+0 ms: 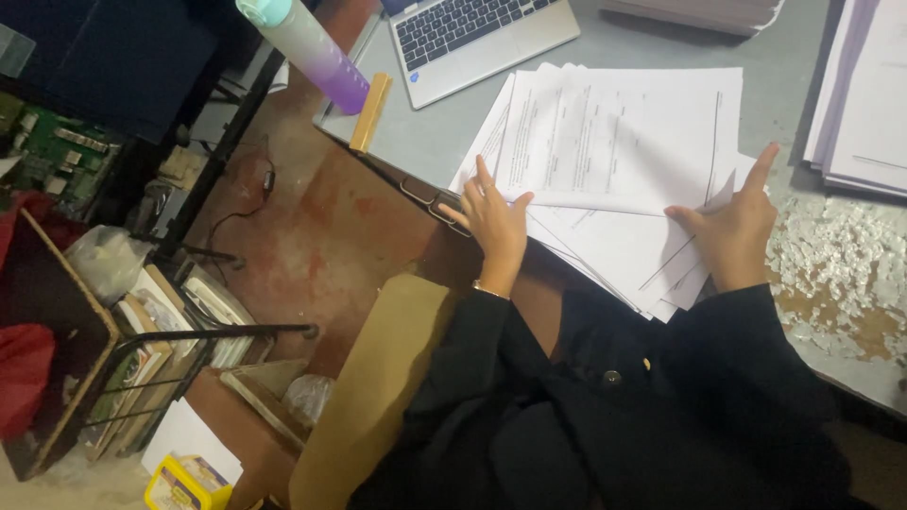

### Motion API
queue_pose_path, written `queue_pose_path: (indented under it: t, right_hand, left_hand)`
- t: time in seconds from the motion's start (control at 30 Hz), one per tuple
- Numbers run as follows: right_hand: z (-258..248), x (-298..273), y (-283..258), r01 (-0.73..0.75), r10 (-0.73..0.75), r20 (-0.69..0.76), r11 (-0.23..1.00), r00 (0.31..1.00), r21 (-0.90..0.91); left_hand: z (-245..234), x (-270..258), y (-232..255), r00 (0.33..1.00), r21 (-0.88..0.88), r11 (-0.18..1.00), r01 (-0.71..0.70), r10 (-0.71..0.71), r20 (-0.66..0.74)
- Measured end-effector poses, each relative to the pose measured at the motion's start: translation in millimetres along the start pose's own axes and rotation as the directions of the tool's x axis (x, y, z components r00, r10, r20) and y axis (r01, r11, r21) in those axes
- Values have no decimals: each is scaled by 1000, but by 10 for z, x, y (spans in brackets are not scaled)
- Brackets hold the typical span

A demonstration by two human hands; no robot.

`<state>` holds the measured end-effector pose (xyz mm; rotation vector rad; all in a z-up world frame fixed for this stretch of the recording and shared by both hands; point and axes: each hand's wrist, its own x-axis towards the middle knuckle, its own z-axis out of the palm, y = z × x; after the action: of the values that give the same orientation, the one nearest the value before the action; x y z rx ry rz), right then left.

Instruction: Sorting and organizing stacks of printed documents on a desk

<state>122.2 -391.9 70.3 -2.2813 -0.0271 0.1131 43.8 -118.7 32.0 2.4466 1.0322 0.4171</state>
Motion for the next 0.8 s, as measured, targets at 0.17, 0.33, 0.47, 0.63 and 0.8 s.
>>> queue_pose_path:
  t: [0.17, 0.33, 0.47, 0.63, 0.8]
  right_hand:
    - [-19, -108, -100, 14, -14, -20, 1000, 1000, 0]
    - [182, -11, 216, 210, -230, -171, 969, 958, -128]
    - [158, -89, 76, 423, -490, -228, 859, 841, -287]
    - [907, -310, 154, 781, -827, -62, 550, 559, -297]
    - [1127, -567, -116, 760, -837, 48, 470, 545, -449]
  left_hand:
    - [-533, -420, 573, 964, -656, 752, 61, 126, 233]
    - [627, -507, -103, 627, -73, 623, -779, 774, -85]
    - [653, -604, -78, 571, 65, 581, -811, 811, -125]
    - [597, -709, -19, 652, 66, 657, -751, 754, -79]
    - [415, -741, 68, 644, 155, 653, -741, 757, -112]
